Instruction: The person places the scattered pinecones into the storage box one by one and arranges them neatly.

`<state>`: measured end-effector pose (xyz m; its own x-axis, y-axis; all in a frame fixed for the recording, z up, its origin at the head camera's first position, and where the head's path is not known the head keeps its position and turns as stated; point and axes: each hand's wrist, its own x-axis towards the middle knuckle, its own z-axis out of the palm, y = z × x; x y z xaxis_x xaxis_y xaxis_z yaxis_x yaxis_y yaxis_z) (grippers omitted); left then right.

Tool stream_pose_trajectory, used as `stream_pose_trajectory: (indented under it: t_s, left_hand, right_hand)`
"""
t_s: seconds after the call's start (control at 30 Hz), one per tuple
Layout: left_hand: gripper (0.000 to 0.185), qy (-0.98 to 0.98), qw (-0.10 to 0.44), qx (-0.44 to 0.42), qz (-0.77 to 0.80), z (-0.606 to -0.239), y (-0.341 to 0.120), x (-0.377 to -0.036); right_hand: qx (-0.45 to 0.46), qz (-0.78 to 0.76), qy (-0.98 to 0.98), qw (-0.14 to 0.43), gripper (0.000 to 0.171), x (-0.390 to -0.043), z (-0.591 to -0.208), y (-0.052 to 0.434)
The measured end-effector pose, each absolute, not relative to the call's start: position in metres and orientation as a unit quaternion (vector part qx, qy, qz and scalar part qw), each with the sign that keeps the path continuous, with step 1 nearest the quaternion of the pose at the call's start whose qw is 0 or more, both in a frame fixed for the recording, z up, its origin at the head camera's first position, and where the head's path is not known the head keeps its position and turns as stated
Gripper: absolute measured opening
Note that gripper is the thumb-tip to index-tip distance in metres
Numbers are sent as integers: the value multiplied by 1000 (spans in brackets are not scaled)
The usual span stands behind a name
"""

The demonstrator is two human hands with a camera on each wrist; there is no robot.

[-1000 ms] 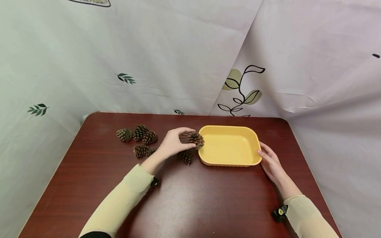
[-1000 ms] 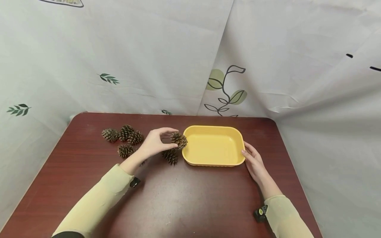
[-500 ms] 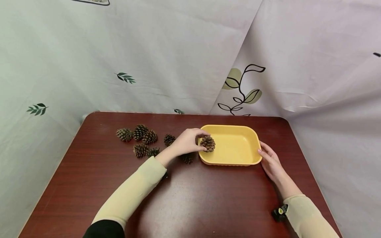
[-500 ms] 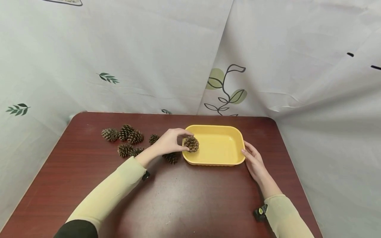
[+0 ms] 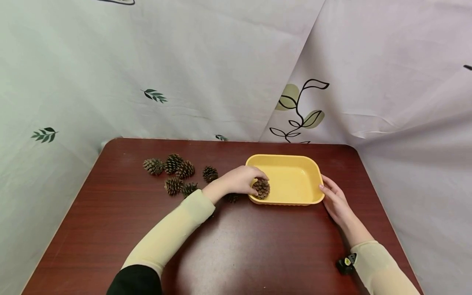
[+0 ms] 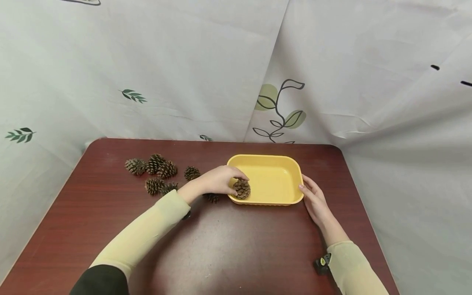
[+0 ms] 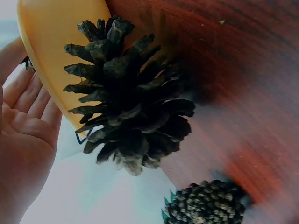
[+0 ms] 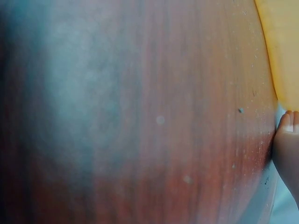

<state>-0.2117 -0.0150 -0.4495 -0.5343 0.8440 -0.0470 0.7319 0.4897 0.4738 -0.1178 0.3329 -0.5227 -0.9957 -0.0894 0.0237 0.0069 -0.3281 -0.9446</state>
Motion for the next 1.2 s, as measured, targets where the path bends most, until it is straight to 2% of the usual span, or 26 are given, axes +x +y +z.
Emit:
stream_pose_trajectory:
  t_s: [0.53,0.93,1.2]
  left_hand:
    - [44,840,200,480,154,-443,-3,-215]
    - [45,838,198,481,162,-440,-4,-214]
    - [46,846,165,474,183,-433,-15,-214]
  right_hand:
    - [-29,-813,580,34,39,-118,-522,332]
    - [-26,-809,586,32,39,-119,-521,332]
    - [-21,-806,590,32,38,-118,-521,332]
